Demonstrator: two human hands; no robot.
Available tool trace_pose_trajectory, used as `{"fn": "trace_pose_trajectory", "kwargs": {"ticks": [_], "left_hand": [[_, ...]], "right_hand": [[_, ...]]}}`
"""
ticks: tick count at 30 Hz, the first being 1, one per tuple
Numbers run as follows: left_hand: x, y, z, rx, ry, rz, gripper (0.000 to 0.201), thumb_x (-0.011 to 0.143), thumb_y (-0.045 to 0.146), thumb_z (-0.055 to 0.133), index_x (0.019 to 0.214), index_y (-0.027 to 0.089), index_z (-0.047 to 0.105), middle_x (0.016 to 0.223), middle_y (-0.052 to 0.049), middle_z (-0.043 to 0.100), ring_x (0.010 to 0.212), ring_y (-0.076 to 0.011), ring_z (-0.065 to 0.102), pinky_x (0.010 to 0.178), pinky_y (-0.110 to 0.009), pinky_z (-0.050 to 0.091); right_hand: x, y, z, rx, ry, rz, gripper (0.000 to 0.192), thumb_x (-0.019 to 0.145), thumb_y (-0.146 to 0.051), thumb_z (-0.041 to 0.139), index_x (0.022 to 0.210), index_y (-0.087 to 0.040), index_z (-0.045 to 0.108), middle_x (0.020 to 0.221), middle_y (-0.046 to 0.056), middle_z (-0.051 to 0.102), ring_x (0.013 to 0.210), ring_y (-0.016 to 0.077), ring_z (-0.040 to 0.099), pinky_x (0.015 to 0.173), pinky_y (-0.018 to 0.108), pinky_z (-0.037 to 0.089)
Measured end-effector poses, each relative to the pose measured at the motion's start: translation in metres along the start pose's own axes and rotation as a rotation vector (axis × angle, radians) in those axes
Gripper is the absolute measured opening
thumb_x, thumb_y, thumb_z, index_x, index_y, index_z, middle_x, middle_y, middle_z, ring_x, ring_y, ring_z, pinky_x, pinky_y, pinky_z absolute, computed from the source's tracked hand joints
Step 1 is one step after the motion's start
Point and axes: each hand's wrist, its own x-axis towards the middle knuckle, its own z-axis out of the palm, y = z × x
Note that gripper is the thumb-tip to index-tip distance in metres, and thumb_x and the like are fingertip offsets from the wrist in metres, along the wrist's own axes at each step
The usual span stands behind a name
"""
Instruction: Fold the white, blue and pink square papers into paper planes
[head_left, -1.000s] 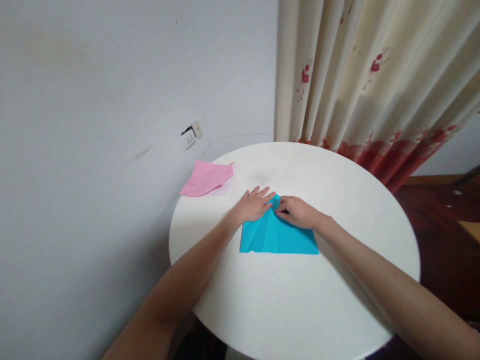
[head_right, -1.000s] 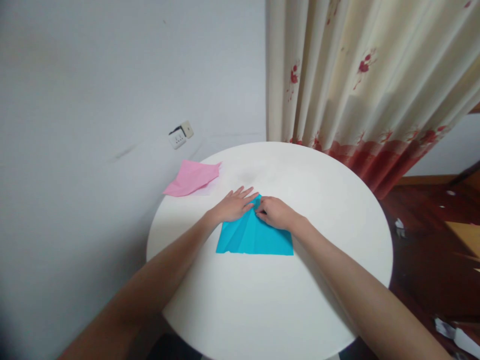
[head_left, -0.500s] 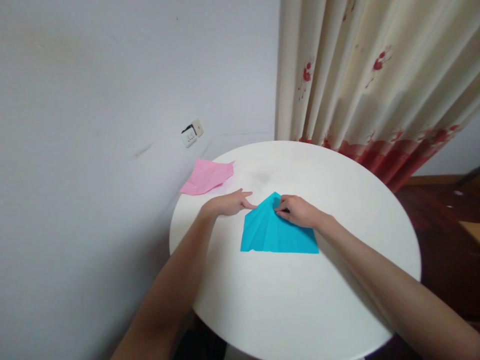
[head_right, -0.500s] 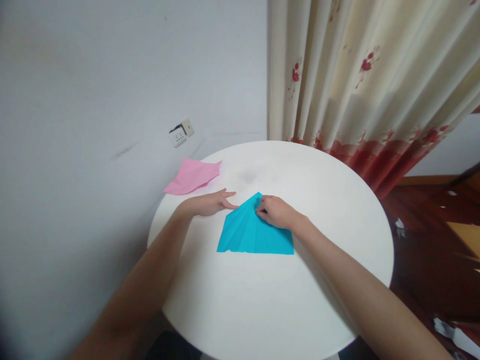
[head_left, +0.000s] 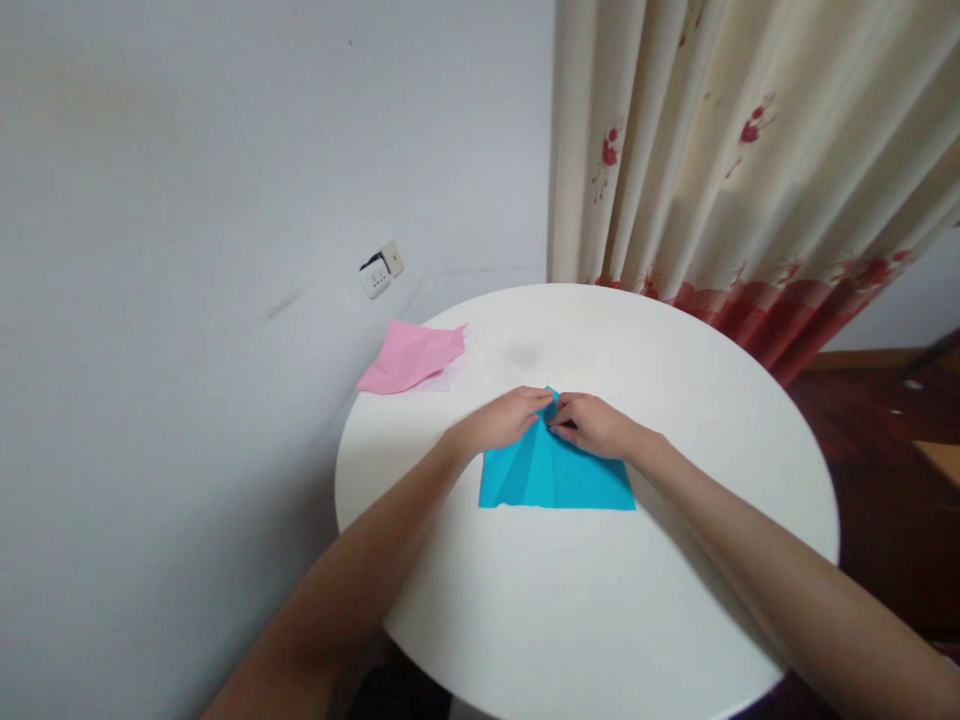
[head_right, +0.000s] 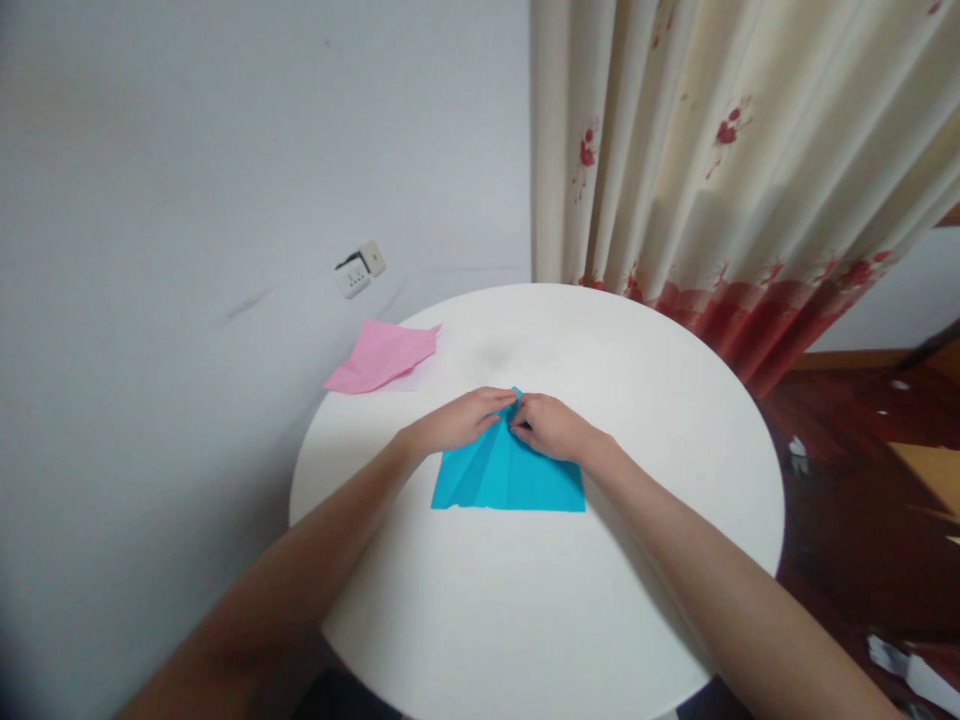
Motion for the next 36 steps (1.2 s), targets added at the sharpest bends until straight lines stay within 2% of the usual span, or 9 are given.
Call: {"fn": "trace_pose_trajectory", "kwargs": {"ticks": [4,11,14,20,24,27,31,33,36], "left_hand": [[-0.002,0.001,0.000,0.000,-0.110,0.041,0.038,0.097,0.020,0.035,0.124,0.019,0.061,0.140,-0.010,0.053,0.131,-0.0241,0.046,0.114,-0.040,0.033],[-0.003,0.003,-0.003,0.060,-0.115,0.035,0.039,0.096,0.019,0.035,0.123,0.022,0.063,0.136,-0.008,0.053,0.128,-0.0236,0.044,0.112,-0.039,0.033],[-0.004,0.004,-0.005,0.090,-0.128,0.058,0.039,0.095,0.017,0.035,0.121,0.021,0.065,0.132,-0.009,0.055,0.126,-0.0238,0.045,0.111,-0.037,0.033],[-0.005,0.005,-0.011,0.095,-0.172,0.017,0.041,0.094,0.017,0.037,0.120,0.027,0.066,0.139,-0.004,0.054,0.127,-0.0249,0.047,0.111,-0.039,0.033],[-0.007,0.006,-0.013,0.103,-0.177,0.011,0.042,0.094,0.018,0.037,0.122,0.028,0.066,0.142,-0.003,0.053,0.130,-0.0258,0.047,0.111,-0.039,0.033],[-0.008,0.006,-0.012,0.127,-0.177,0.017,0.044,0.095,0.018,0.036,0.127,0.030,0.064,0.144,-0.003,0.051,0.131,-0.0259,0.047,0.111,-0.039,0.033],[-0.008,0.004,-0.011,0.160,-0.192,0.048,0.047,0.095,0.017,0.036,0.134,0.030,0.058,0.144,-0.004,0.050,0.130,-0.0257,0.047,0.110,-0.038,0.035],[-0.008,0.003,-0.010,0.169,-0.197,0.057,0.047,0.095,0.017,0.036,0.135,0.029,0.058,0.144,-0.005,0.050,0.130,-0.0259,0.047,0.110,-0.038,0.035],[-0.008,0.002,-0.011,0.174,-0.198,0.059,0.047,0.095,0.017,0.035,0.135,0.029,0.057,0.144,-0.005,0.050,0.131,-0.0256,0.046,0.110,-0.038,0.034]], "right_hand": [[-0.001,0.000,0.001,-0.011,0.009,-0.012,0.023,0.091,-0.016,0.052,0.078,-0.014,0.071,0.093,0.011,0.069,0.084,0.0189,0.061,0.080,0.029,0.044],[-0.007,-0.001,-0.011,0.036,-0.019,0.047,0.025,0.088,-0.008,0.048,0.083,-0.016,0.072,0.088,0.008,0.070,0.078,0.0175,0.061,0.075,0.028,0.045],[-0.009,-0.001,-0.014,0.026,-0.038,0.017,0.030,0.081,0.000,0.046,0.082,-0.016,0.072,0.093,0.008,0.068,0.084,0.0182,0.061,0.079,0.029,0.045],[-0.009,-0.004,-0.015,0.020,-0.076,-0.038,0.031,0.077,0.002,0.047,0.077,-0.016,0.072,0.093,0.009,0.067,0.087,0.0190,0.060,0.081,0.031,0.046],[-0.010,-0.003,-0.013,0.047,-0.048,-0.006,0.034,0.078,0.001,0.048,0.086,-0.018,0.075,0.098,0.009,0.069,0.089,0.0192,0.062,0.082,0.030,0.046],[-0.011,0.006,-0.012,0.035,0.029,0.112,0.035,0.081,-0.004,0.051,0.099,-0.020,0.076,0.102,0.007,0.072,0.089,0.0190,0.064,0.081,0.029,0.046],[-0.014,0.029,-0.014,-0.029,0.305,0.429,0.030,0.085,-0.012,0.052,0.103,-0.017,0.075,0.101,0.009,0.074,0.088,0.0205,0.066,0.079,0.029,0.047],[-0.016,0.039,-0.015,-0.017,0.339,0.533,0.028,0.084,-0.014,0.053,0.100,-0.015,0.076,0.098,0.009,0.075,0.085,0.0209,0.067,0.077,0.029,0.047],[-0.017,0.046,-0.014,0.014,0.314,0.607,0.027,0.083,-0.015,0.053,0.095,-0.015,0.077,0.092,0.009,0.076,0.079,0.0205,0.067,0.071,0.029,0.046]]}}
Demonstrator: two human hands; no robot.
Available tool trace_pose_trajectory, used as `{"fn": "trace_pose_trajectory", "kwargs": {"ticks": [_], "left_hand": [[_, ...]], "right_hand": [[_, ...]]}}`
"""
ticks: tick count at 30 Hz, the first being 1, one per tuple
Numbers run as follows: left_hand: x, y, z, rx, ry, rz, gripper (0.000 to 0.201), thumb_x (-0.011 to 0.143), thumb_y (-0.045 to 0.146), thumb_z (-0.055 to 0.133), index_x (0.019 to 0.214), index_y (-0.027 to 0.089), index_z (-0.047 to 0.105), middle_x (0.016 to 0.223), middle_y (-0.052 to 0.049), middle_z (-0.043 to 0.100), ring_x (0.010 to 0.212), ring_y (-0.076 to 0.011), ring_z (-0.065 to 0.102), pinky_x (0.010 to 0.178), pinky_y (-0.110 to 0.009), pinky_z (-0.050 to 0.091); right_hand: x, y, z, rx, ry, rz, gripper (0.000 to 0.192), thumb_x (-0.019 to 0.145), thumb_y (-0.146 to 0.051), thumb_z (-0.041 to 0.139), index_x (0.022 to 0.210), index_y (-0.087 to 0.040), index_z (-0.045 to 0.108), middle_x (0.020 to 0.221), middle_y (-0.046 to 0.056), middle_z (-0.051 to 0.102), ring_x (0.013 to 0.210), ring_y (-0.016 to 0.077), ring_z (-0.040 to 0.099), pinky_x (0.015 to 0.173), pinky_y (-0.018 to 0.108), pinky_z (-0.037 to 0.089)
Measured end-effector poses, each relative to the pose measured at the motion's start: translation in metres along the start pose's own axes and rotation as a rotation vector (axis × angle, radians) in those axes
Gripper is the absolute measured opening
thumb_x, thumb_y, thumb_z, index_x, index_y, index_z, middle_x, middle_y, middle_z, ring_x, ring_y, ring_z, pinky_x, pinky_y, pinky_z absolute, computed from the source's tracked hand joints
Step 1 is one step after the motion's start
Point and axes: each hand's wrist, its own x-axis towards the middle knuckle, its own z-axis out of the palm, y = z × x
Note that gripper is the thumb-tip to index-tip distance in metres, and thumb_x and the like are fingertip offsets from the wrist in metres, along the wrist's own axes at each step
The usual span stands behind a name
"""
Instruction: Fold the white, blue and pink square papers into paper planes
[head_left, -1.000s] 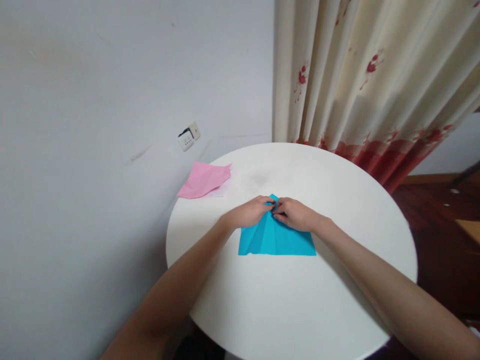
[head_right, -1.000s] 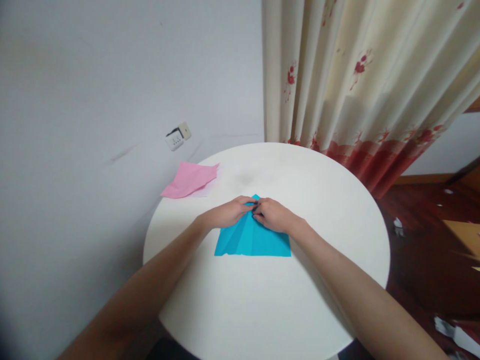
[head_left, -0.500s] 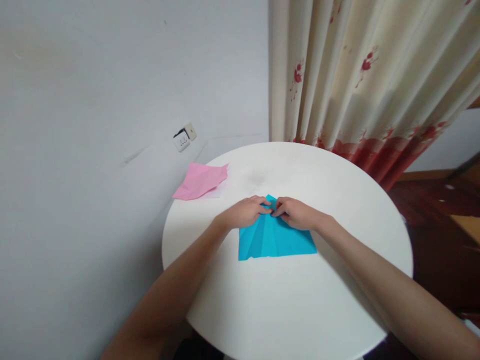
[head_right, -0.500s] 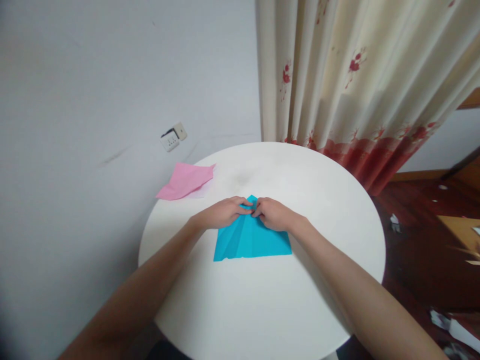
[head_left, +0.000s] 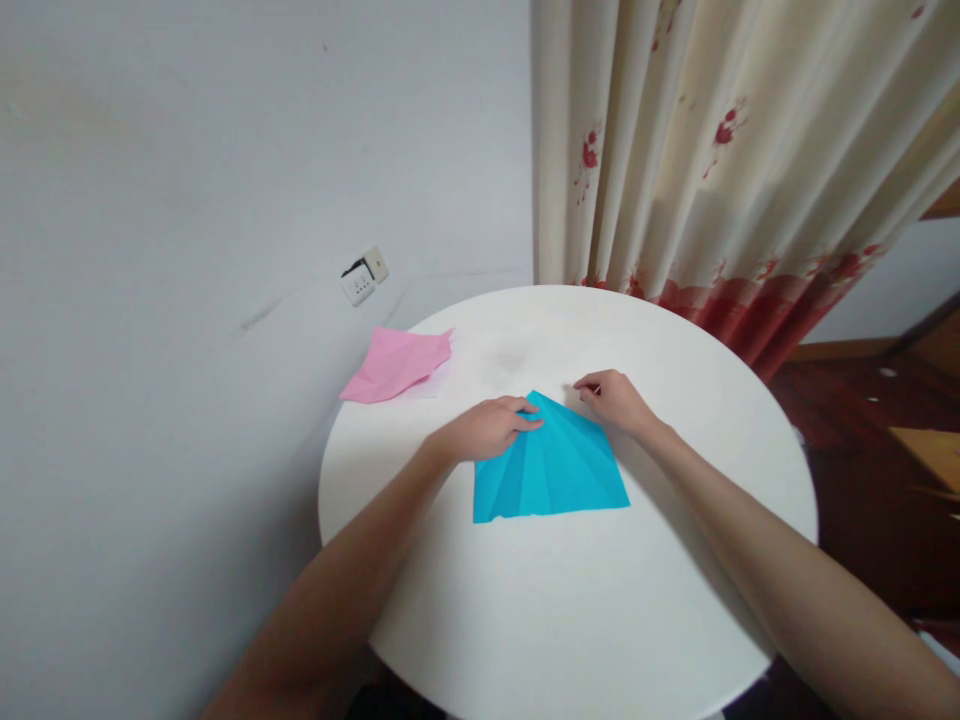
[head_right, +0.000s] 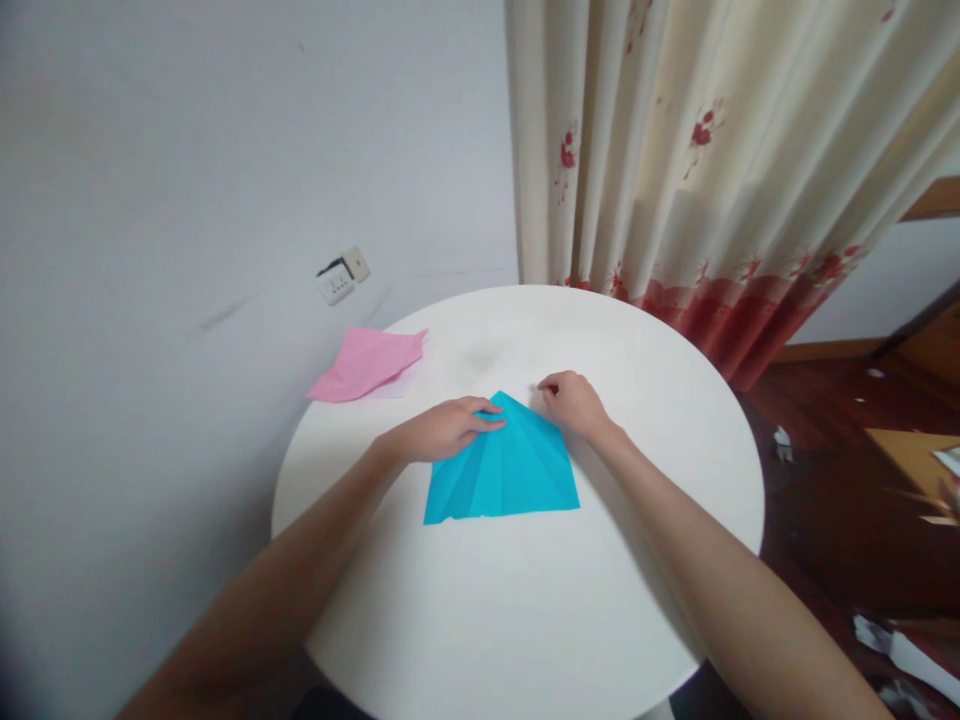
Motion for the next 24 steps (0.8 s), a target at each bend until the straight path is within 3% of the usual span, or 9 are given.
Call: {"fn": "trace_pose_trajectory", "kwargs": {"ticks": [5,10,13,16,24], "left_hand": [[-0.001,0.001,-0.001,0.007,-0.004,-0.002,0.047,0.095,0.017,0.036,0.137,0.027,0.056,0.144,-0.006,0.049,0.130,-0.0254,0.047,0.110,-0.038,0.035],[0.000,0.001,0.000,0.003,0.007,0.000,0.046,0.095,0.017,0.038,0.135,0.029,0.057,0.144,-0.005,0.050,0.130,-0.0247,0.047,0.110,-0.038,0.036],[0.000,0.000,0.001,-0.008,0.018,0.001,0.044,0.095,0.017,0.040,0.134,0.029,0.058,0.142,-0.006,0.051,0.130,-0.0253,0.048,0.110,-0.038,0.036],[-0.001,-0.001,0.002,-0.015,0.018,0.002,0.045,0.095,0.017,0.040,0.135,0.028,0.058,0.143,-0.006,0.050,0.131,-0.0257,0.047,0.110,-0.039,0.036],[-0.002,0.002,-0.001,-0.037,0.005,-0.006,0.044,0.096,0.019,0.039,0.136,0.028,0.056,0.144,-0.006,0.049,0.132,-0.0248,0.046,0.111,-0.038,0.036]], "right_hand": [[-0.005,-0.009,0.003,-0.028,0.009,-0.013,0.026,0.087,-0.022,0.052,0.095,-0.015,0.076,0.090,0.010,0.075,0.077,0.0202,0.066,0.068,0.028,0.043],[-0.013,-0.021,0.008,-0.147,-0.007,-0.140,0.027,0.089,-0.027,0.056,0.106,-0.018,0.074,0.106,0.012,0.071,0.094,0.0220,0.064,0.077,0.027,0.042],[-0.015,-0.023,0.011,-0.188,-0.068,-0.084,0.027,0.085,-0.028,0.061,0.108,-0.019,0.073,0.105,0.011,0.071,0.093,0.0218,0.064,0.075,0.027,0.042],[-0.014,-0.023,0.010,-0.136,-0.116,-0.028,0.023,0.087,-0.030,0.058,0.098,-0.020,0.075,0.094,0.008,0.074,0.083,0.0195,0.065,0.069,0.026,0.041],[-0.012,-0.022,0.007,-0.032,-0.120,0.020,0.024,0.086,-0.033,0.057,0.089,-0.020,0.077,0.087,0.006,0.075,0.075,0.0181,0.064,0.063,0.026,0.038]]}}
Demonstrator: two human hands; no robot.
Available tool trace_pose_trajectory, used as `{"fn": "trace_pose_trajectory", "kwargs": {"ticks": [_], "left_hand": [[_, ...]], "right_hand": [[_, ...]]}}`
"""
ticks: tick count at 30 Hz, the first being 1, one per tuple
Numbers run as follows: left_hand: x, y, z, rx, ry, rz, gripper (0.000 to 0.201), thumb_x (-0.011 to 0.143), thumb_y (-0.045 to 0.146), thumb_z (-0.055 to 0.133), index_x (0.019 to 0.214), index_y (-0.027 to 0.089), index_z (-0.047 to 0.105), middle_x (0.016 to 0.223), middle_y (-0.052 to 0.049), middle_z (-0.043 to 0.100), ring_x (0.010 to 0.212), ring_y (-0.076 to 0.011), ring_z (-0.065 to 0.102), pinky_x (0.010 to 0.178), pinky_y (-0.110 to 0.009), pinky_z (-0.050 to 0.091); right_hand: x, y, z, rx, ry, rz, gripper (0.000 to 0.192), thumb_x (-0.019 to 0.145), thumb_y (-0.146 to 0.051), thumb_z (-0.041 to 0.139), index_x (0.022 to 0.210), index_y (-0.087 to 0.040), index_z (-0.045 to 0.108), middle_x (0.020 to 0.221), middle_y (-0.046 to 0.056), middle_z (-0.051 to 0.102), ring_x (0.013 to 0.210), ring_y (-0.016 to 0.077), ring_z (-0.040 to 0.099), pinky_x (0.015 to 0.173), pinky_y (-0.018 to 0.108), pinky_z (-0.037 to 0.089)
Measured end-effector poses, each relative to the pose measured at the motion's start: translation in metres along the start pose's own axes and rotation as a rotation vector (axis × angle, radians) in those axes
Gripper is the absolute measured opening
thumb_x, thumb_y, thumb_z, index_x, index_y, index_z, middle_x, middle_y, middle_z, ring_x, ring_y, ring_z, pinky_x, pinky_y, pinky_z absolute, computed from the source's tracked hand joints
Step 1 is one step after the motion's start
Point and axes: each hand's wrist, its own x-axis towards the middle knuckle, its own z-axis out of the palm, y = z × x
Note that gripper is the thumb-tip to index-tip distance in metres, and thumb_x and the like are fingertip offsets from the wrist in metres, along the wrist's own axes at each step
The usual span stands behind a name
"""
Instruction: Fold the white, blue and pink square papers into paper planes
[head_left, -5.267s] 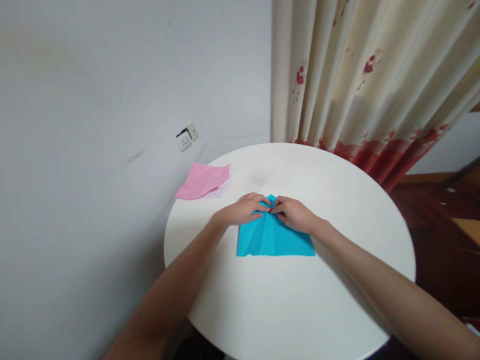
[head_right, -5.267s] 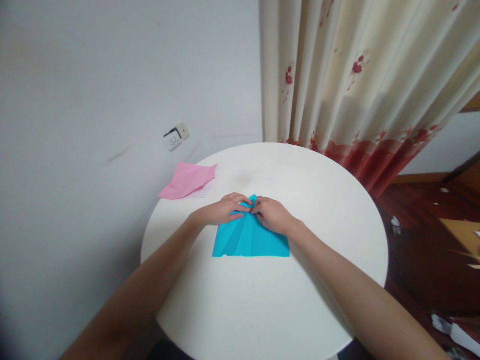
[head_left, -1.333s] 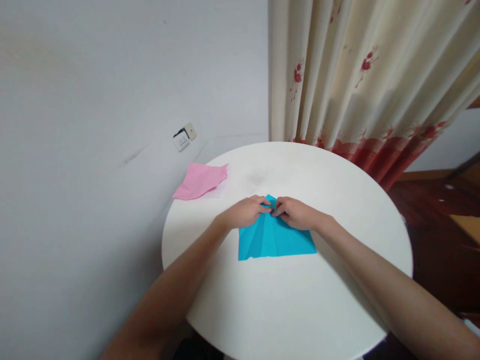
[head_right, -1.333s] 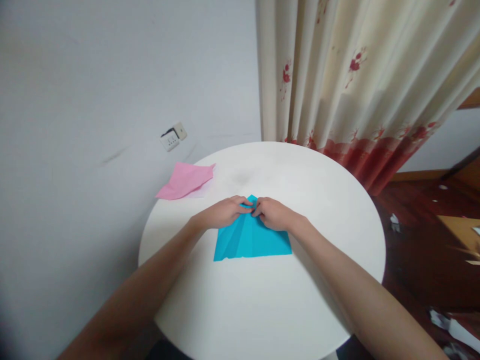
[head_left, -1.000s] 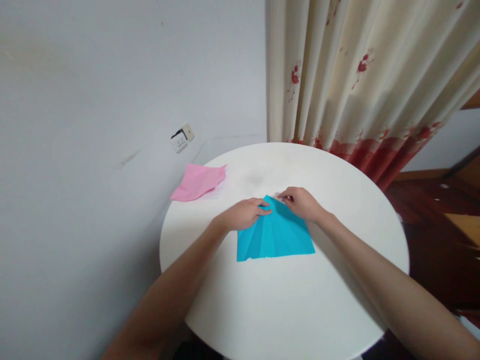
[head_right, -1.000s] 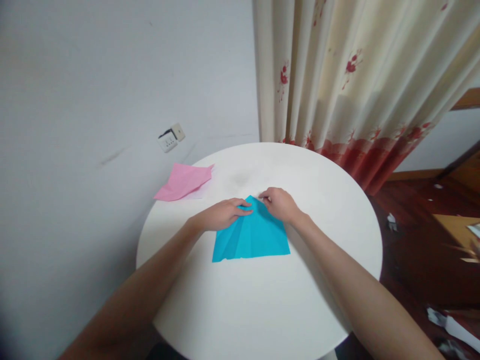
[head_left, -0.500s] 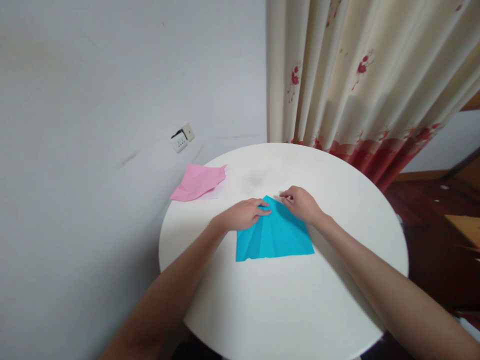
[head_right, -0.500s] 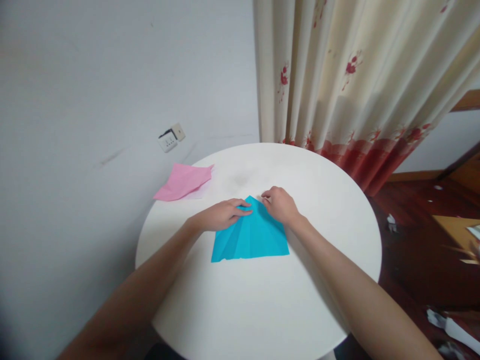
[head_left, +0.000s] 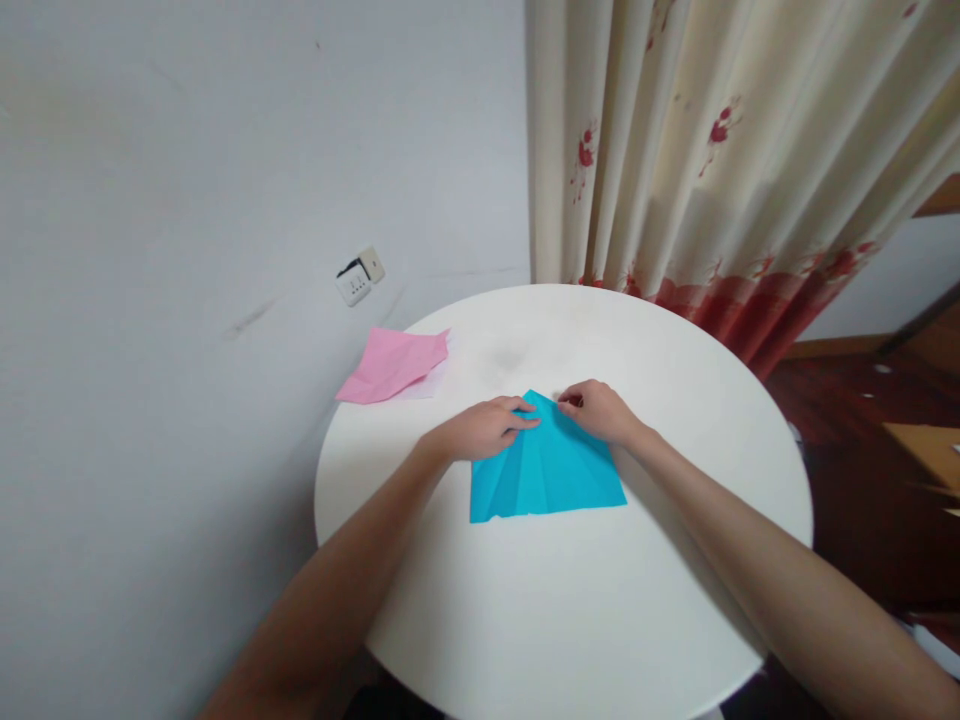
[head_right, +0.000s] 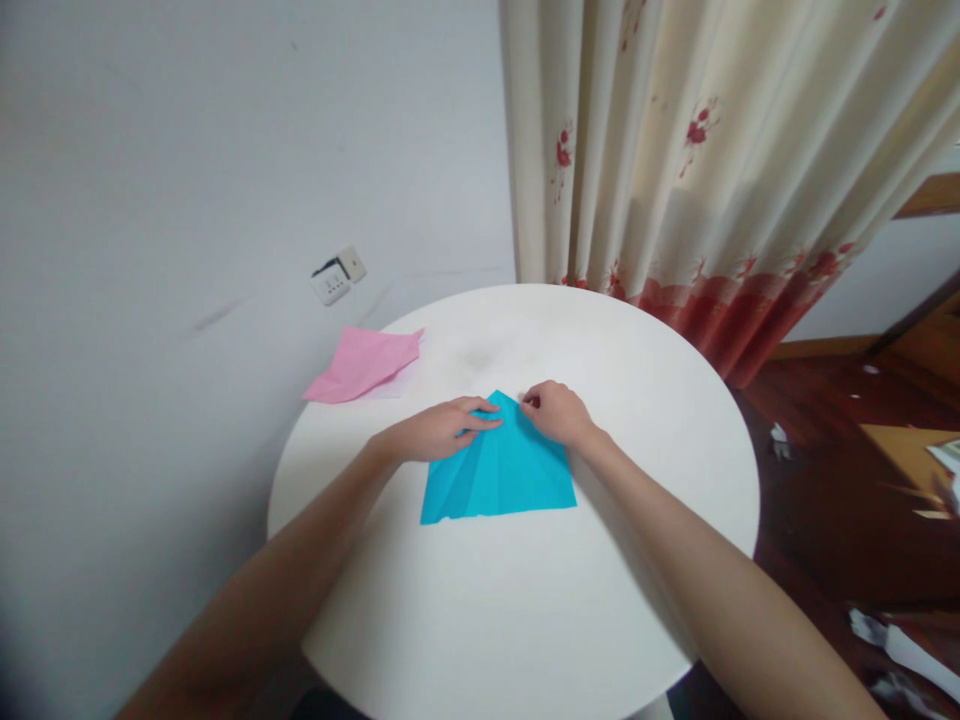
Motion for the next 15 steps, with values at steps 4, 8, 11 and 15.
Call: {"fn": "trace_pose_trajectory", "kwargs": {"ticks": [4,8,11,15], "left_hand": [[-0.0001,0.0004,-0.0004,0.001,0.003,0.007,0.044,0.096,0.020,0.040,0.136,0.028,0.056,0.143,-0.006,0.050,0.131,-0.0250,0.046,0.111,-0.039,0.036],[-0.0001,0.0002,0.0001,0.002,0.004,0.011,0.043,0.097,0.021,0.040,0.137,0.027,0.056,0.144,-0.007,0.049,0.132,-0.0250,0.046,0.112,-0.039,0.035],[0.0001,0.0003,-0.0002,0.009,-0.010,0.009,0.043,0.097,0.021,0.039,0.137,0.025,0.056,0.145,-0.007,0.048,0.132,-0.0249,0.045,0.112,-0.038,0.034],[0.0007,-0.0001,0.0001,0.008,-0.012,0.008,0.044,0.097,0.021,0.039,0.137,0.026,0.055,0.145,-0.006,0.048,0.133,-0.0245,0.045,0.112,-0.038,0.034]], "right_hand": [[0.0011,0.0012,0.0008,0.021,0.004,0.008,0.030,0.088,-0.035,0.052,0.076,-0.018,0.073,0.075,0.006,0.072,0.066,0.0162,0.059,0.058,0.027,0.033],[0.0024,0.0044,-0.0008,0.069,-0.014,-0.015,0.037,0.088,-0.036,0.049,0.060,-0.016,0.061,0.059,0.003,0.061,0.056,0.0134,0.049,0.054,0.027,0.029],[0.0027,0.0057,-0.0016,0.094,-0.019,-0.022,0.038,0.086,-0.037,0.050,0.054,-0.017,0.053,0.053,0.001,0.052,0.053,0.0117,0.042,0.052,0.027,0.027],[0.0045,0.0086,0.0006,0.131,-0.040,-0.012,0.040,0.085,-0.038,0.050,0.051,-0.018,0.045,0.049,-0.001,0.044,0.051,0.0103,0.036,0.051,0.027,0.024]]}}
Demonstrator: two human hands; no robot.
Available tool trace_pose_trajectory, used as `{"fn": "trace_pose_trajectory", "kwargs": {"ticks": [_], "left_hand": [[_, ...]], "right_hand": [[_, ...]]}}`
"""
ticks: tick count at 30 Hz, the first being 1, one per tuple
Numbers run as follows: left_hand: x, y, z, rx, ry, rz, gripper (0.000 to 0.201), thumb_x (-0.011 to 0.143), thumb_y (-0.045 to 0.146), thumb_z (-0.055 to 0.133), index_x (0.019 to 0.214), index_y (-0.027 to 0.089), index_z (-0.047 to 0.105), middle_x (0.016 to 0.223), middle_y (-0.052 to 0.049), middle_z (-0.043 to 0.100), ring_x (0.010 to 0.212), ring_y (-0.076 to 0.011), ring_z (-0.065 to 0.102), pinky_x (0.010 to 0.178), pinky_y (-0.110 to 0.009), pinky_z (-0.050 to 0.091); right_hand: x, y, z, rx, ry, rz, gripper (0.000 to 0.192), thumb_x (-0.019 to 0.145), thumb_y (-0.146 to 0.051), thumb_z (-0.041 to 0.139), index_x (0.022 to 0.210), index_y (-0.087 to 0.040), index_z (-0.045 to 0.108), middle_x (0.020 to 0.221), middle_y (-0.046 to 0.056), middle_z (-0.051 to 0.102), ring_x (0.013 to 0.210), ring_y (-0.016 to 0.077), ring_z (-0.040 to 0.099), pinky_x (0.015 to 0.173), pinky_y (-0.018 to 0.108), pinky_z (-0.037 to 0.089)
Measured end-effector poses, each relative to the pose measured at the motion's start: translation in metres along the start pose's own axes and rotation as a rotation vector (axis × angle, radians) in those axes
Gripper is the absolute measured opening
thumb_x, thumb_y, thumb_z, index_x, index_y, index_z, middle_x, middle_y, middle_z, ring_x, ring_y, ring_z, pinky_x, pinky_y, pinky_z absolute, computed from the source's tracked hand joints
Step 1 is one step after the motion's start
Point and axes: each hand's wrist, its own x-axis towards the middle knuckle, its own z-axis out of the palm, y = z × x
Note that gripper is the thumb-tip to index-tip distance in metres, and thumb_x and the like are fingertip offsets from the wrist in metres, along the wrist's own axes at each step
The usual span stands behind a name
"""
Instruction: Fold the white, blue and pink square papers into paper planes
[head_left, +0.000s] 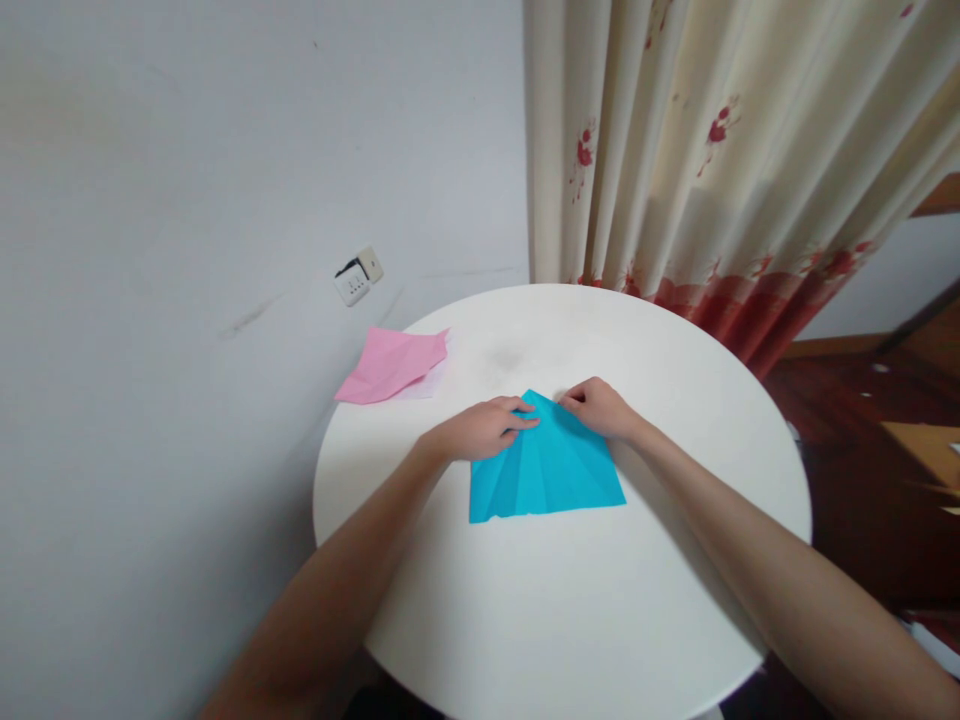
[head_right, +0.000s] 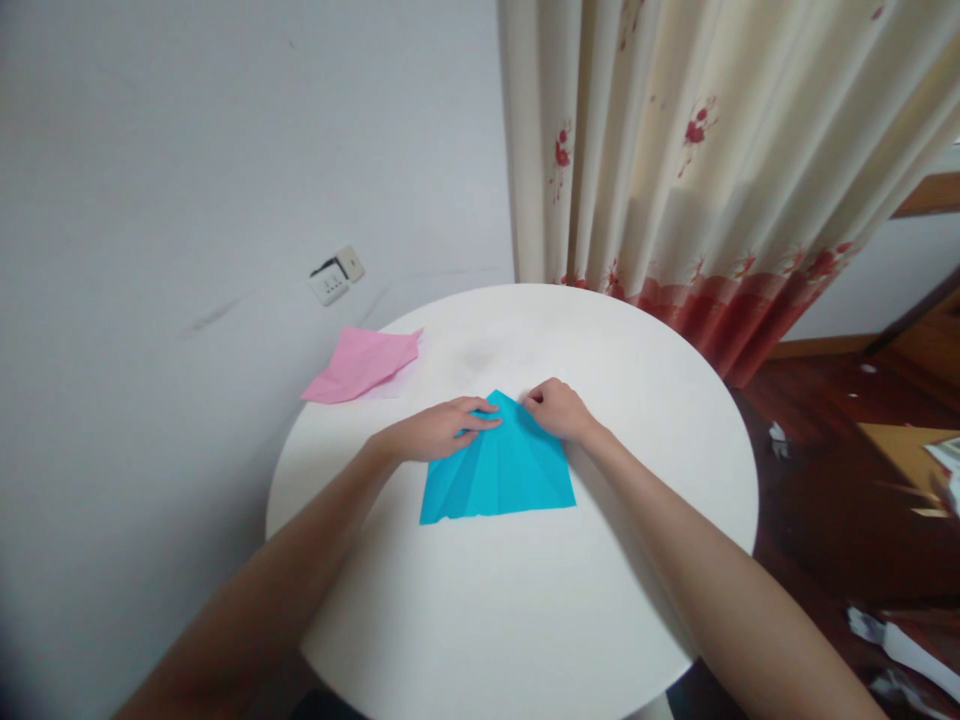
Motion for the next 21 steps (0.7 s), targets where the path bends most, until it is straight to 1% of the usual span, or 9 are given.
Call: {"fn": "trace_pose_trajectory", "kwargs": {"ticks": [5,7,8,10,12,13,16,19,21], "left_hand": [[0.000,-0.002,0.002,-0.024,0.011,0.004,0.044,0.097,0.020,0.040,0.137,0.028,0.055,0.145,-0.006,0.049,0.133,-0.0251,0.045,0.112,-0.039,0.035],[0.000,-0.002,0.002,-0.028,0.013,0.001,0.045,0.095,0.018,0.041,0.137,0.028,0.056,0.144,-0.006,0.049,0.132,-0.0253,0.045,0.112,-0.039,0.035],[0.000,-0.002,0.001,-0.028,0.012,0.001,0.046,0.095,0.017,0.041,0.137,0.028,0.056,0.144,-0.006,0.049,0.132,-0.0252,0.045,0.112,-0.039,0.035],[0.000,-0.001,0.000,-0.026,0.009,0.002,0.049,0.093,0.014,0.042,0.137,0.028,0.056,0.144,-0.006,0.049,0.132,-0.0251,0.045,0.112,-0.039,0.035],[0.000,-0.001,0.000,-0.024,0.004,0.008,0.051,0.091,0.012,0.042,0.137,0.027,0.055,0.143,-0.007,0.050,0.131,-0.0250,0.046,0.111,-0.038,0.036],[0.001,0.000,-0.001,-0.025,0.003,0.010,0.051,0.090,0.011,0.042,0.137,0.027,0.055,0.143,-0.007,0.050,0.131,-0.0250,0.047,0.111,-0.038,0.036],[0.001,-0.001,0.000,-0.033,0.010,0.009,0.051,0.089,0.010,0.043,0.136,0.028,0.057,0.143,-0.007,0.049,0.132,-0.0255,0.046,0.112,-0.039,0.036],[0.000,-0.002,0.001,-0.046,0.021,-0.001,0.051,0.089,0.010,0.043,0.133,0.027,0.059,0.145,-0.007,0.047,0.132,-0.0266,0.046,0.113,-0.040,0.035],[0.000,-0.002,0.001,-0.050,0.017,-0.005,0.052,0.087,0.009,0.043,0.133,0.027,0.059,0.146,-0.007,0.046,0.132,-0.0263,0.046,0.113,-0.040,0.035]], "right_hand": [[0.002,0.006,0.003,0.097,0.028,-0.001,0.049,0.086,-0.046,0.049,0.048,-0.019,0.036,0.046,-0.004,0.033,0.047,0.0088,0.029,0.048,0.028,0.021],[0.001,0.005,0.004,0.148,0.031,-0.024,0.052,0.087,-0.050,0.049,0.047,-0.020,0.036,0.044,-0.004,0.033,0.047,0.0088,0.027,0.047,0.028,0.021],[0.001,0.005,0.004,0.180,0.023,-0.029,0.053,0.087,-0.052,0.049,0.046,-0.019,0.040,0.044,-0.003,0.035,0.046,0.0091,0.028,0.047,0.027,0.022],[0.001,0.003,0.004,0.262,-0.011,-0.026,0.053,0.088,-0.055,0.047,0.050,-0.017,0.052,0.047,-0.001,0.047,0.047,0.0108,0.036,0.048,0.027,0.028],[0.001,0.001,0.005,0.344,-0.049,-0.016,0.054,0.090,-0.055,0.044,0.062,-0.014,0.067,0.058,0.004,0.063,0.053,0.0141,0.049,0.053,0.027,0.037],[0.001,0.001,0.005,0.370,-0.060,-0.020,0.055,0.091,-0.055,0.044,0.069,-0.013,0.071,0.065,0.006,0.068,0.058,0.0159,0.055,0.058,0.027,0.041],[0.000,-0.003,0.008,0.356,-0.059,-0.093,0.055,0.093,-0.054,0.042,0.079,-0.013,0.076,0.078,0.009,0.074,0.068,0.0182,0.062,0.068,0.027,0.046],[-0.004,-0.012,0.007,0.251,-0.064,-0.194,0.053,0.095,-0.051,0.041,0.078,-0.015,0.075,0.083,0.008,0.075,0.069,0.0172,0.061,0.069,0.026,0.045],[-0.008,-0.019,0.003,0.183,-0.091,-0.235,0.053,0.097,-0.049,0.038,0.076,-0.015,0.073,0.086,0.007,0.074,0.068,0.0158,0.060,0.067,0.025,0.044]]}}
